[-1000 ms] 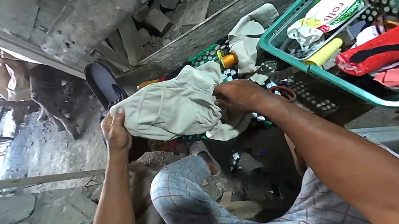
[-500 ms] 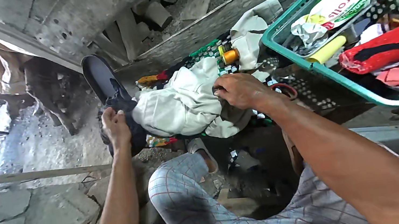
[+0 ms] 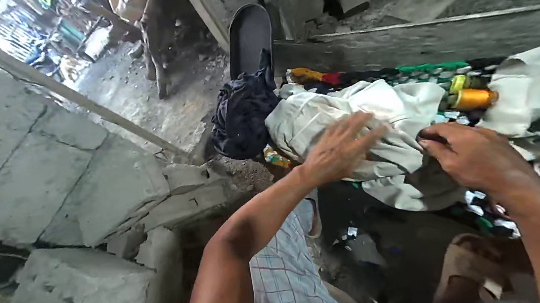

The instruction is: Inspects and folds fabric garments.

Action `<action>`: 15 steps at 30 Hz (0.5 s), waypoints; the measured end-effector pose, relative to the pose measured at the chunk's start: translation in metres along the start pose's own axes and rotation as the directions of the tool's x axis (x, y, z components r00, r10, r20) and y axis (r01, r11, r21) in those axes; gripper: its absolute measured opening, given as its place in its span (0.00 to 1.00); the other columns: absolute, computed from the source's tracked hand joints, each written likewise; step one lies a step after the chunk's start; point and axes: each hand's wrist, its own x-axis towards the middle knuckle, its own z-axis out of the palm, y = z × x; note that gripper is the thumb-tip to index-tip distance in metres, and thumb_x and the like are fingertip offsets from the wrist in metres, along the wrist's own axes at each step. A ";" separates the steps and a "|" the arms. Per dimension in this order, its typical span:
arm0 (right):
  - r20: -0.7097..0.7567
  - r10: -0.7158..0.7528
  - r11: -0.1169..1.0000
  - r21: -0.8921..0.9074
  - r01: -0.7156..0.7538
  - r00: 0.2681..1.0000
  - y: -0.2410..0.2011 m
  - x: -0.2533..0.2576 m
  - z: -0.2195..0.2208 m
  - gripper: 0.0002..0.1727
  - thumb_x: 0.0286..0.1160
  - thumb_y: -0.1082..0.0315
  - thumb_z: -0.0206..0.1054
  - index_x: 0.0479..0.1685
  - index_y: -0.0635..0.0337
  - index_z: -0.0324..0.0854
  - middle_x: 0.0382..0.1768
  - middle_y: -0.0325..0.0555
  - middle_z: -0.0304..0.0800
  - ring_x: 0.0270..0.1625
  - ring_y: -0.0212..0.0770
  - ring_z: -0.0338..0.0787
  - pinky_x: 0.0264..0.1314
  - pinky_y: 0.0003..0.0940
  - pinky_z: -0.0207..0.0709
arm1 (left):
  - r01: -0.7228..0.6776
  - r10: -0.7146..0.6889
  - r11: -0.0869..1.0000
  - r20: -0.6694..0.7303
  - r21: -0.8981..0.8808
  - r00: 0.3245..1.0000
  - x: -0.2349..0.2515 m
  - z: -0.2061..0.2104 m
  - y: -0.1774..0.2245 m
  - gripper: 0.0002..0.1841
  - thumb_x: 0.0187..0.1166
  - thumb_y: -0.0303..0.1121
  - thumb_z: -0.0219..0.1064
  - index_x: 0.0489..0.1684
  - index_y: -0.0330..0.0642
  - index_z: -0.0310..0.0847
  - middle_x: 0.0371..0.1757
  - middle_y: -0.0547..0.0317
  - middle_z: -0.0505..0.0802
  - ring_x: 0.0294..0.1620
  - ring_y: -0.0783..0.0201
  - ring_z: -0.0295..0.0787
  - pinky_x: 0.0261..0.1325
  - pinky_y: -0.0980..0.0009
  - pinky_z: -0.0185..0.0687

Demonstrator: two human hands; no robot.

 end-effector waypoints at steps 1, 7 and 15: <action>-0.010 -0.003 1.000 -0.007 0.003 1.000 0.001 0.000 0.002 0.21 0.89 0.56 0.56 0.61 0.63 0.85 0.56 0.65 0.90 0.60 0.69 0.89 0.62 0.77 0.74 | -0.096 0.096 0.995 0.013 -0.028 0.995 0.000 0.005 0.006 0.22 0.81 0.38 0.65 0.75 0.60 0.82 0.84 0.54 0.77 0.89 0.53 0.63 0.87 0.51 0.62; -0.084 0.133 0.986 0.108 -0.124 0.987 -0.030 0.001 0.006 0.38 0.82 0.58 0.68 0.91 0.51 0.58 0.51 0.70 0.89 0.52 0.76 0.88 0.54 0.79 0.75 | -0.123 0.112 0.961 -0.059 -0.247 0.992 -0.006 -0.009 -0.003 0.12 0.76 0.25 0.69 0.51 0.49 0.94 0.61 0.53 0.90 0.71 0.54 0.82 0.77 0.56 0.75; -0.207 -0.055 0.998 0.002 0.056 0.977 -0.023 0.010 0.021 0.12 0.86 0.66 0.61 0.54 0.53 0.90 0.50 0.50 0.92 0.54 0.56 0.90 0.60 0.62 0.79 | -0.019 0.019 0.930 -0.002 -0.367 1.000 -0.025 -0.014 -0.024 0.10 0.81 0.29 0.64 0.45 0.49 0.93 0.56 0.55 0.89 0.62 0.54 0.82 0.65 0.54 0.81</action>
